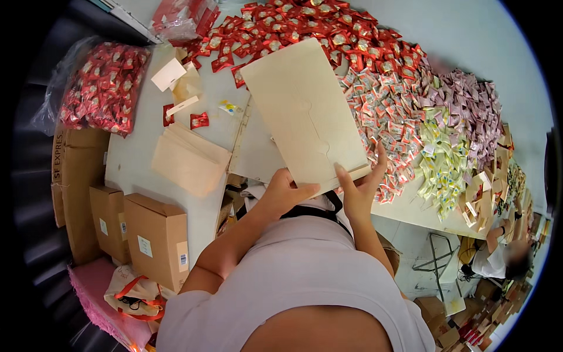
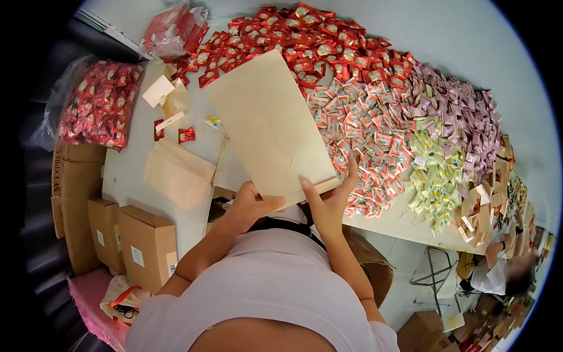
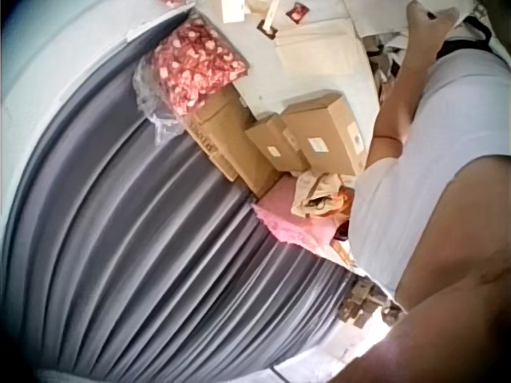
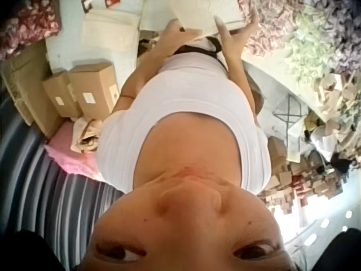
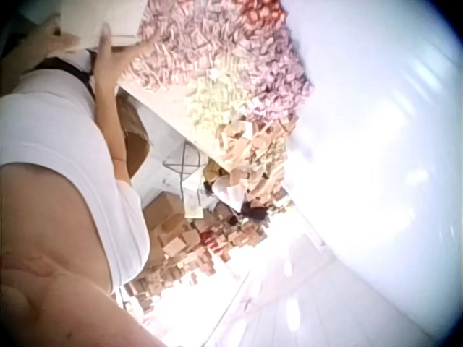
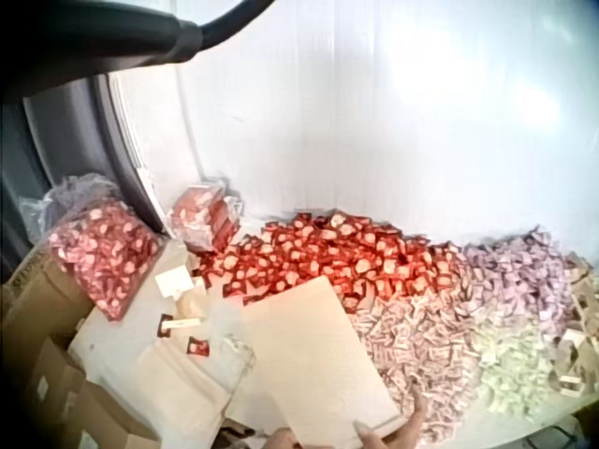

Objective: The person folds cardboard pieces into small boxes by hand and places packets inside them while sitting on the floor.

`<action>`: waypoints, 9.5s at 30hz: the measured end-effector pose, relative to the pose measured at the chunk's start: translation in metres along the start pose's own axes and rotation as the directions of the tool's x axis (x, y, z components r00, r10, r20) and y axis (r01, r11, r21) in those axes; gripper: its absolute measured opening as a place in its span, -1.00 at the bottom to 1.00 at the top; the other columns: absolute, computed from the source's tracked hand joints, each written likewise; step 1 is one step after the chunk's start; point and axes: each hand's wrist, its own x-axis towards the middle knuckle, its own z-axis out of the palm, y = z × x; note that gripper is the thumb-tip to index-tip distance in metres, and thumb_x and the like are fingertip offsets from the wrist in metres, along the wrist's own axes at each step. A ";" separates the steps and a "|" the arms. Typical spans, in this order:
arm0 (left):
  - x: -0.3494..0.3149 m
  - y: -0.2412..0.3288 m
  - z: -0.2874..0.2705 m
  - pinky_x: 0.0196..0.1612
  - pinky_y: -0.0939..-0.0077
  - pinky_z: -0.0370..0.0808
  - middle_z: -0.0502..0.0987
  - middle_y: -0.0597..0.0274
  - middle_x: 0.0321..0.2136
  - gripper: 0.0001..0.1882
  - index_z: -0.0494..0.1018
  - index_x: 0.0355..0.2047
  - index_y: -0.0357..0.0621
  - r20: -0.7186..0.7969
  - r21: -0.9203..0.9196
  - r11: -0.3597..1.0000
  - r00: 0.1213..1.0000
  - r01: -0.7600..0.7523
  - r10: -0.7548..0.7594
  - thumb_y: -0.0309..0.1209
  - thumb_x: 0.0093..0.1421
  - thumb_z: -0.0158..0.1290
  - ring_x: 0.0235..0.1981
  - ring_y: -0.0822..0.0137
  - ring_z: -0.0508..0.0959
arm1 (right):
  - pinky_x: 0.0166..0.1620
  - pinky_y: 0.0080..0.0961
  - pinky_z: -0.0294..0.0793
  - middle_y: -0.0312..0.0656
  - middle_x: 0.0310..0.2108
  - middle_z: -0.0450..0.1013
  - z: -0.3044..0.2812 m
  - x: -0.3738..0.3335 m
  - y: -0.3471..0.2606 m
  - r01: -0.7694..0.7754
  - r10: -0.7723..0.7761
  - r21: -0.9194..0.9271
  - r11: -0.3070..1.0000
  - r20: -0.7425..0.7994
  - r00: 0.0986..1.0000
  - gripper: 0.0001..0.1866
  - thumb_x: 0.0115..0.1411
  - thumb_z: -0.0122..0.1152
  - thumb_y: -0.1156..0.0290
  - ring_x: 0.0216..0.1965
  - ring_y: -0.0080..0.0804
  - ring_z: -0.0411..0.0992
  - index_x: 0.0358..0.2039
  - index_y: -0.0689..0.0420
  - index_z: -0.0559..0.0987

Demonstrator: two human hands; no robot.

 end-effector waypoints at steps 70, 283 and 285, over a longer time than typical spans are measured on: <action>0.086 -0.012 0.157 0.05 0.30 0.26 0.25 0.13 0.05 -0.30 0.10 0.11 -0.21 0.800 0.063 0.891 0.511 0.449 -0.314 0.11 0.19 -0.36 0.04 0.23 0.30 | -0.50 -0.76 0.16 -0.47 -0.61 0.28 -0.274 -0.178 -0.007 -0.247 0.301 0.183 0.951 -0.391 0.869 -0.89 0.12 0.07 0.44 -0.56 -0.76 0.18 -0.46 0.20 0.42; 0.057 -0.440 0.004 -0.14 0.42 0.42 0.32 -0.08 -0.05 -0.48 0.15 0.05 -0.23 0.845 0.272 -0.274 -0.365 0.922 -0.391 -0.20 0.14 -0.24 -0.13 0.11 0.42 | -0.21 -0.31 0.16 -0.26 -0.51 0.40 -0.085 -0.325 0.249 -0.252 0.114 -0.403 0.880 -0.335 0.935 -0.60 -0.25 0.34 0.40 -0.33 -0.24 0.37 -0.37 0.08 0.37; 0.058 -0.447 -0.002 -0.17 0.40 0.44 0.34 -0.08 -0.09 -0.49 0.16 0.01 -0.20 0.820 0.265 -0.303 -0.380 0.915 -0.429 -0.16 0.11 -0.19 -0.16 0.10 0.43 | -0.18 -0.35 0.13 -0.29 -0.52 0.39 -0.090 -0.328 0.245 -0.280 0.190 -0.344 0.896 -0.272 0.943 -0.68 -0.24 0.34 0.38 -0.35 -0.30 0.36 -0.46 0.07 0.40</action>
